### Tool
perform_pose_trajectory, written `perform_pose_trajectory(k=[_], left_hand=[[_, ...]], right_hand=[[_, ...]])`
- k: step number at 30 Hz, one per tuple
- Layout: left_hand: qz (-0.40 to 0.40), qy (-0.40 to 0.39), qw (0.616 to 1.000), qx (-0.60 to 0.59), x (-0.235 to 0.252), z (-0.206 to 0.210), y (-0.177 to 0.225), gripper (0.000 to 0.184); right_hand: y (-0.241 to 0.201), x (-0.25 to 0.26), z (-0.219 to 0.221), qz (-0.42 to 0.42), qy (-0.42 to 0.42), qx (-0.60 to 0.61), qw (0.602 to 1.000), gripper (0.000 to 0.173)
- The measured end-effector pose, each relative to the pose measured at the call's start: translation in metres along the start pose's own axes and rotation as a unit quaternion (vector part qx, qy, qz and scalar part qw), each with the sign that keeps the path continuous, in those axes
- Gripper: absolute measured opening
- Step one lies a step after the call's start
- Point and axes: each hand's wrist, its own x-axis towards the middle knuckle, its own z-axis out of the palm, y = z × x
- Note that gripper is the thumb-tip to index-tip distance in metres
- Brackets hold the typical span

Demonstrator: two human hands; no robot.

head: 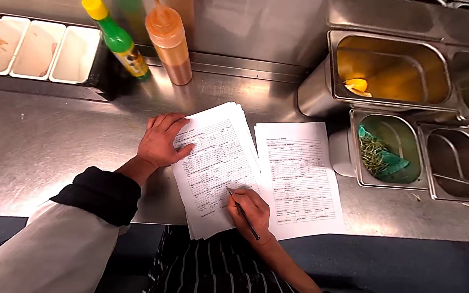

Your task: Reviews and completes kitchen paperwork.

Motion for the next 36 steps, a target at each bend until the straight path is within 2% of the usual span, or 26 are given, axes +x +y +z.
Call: perform_pose_trajectory(k=[5,17,21,25,31,36], left_hand=[[-0.021,-0.028,0.999,-0.015,0.003,-0.01,0.008,0.067],[-0.02,-0.023,0.999,-0.013,0.004,-0.009,0.007,0.067],[-0.002,0.002,1.0,-0.004,0.001,0.0,-0.001,0.072],[-0.02,-0.025,0.999,-0.02,0.004,-0.011,0.008,0.066],[0.003,0.007,1.0,0.002,0.0,0.001,0.0,0.071],[0.005,0.005,1.0,0.004,0.0,0.001,-0.001,0.072]], right_hand=[[0.0,0.001,0.0,0.002,0.006,-0.003,1.0,0.012],[-0.002,0.003,0.0,0.024,0.016,-0.02,0.999,0.01],[0.001,0.0,0.0,0.02,0.023,-0.017,0.999,0.011],[-0.001,0.001,-0.001,0.02,0.028,-0.015,0.999,0.01],[0.0,0.0,0.0,0.038,0.039,-0.015,0.998,0.011],[0.002,-0.001,-0.002,-0.002,0.02,0.025,0.999,0.011]])
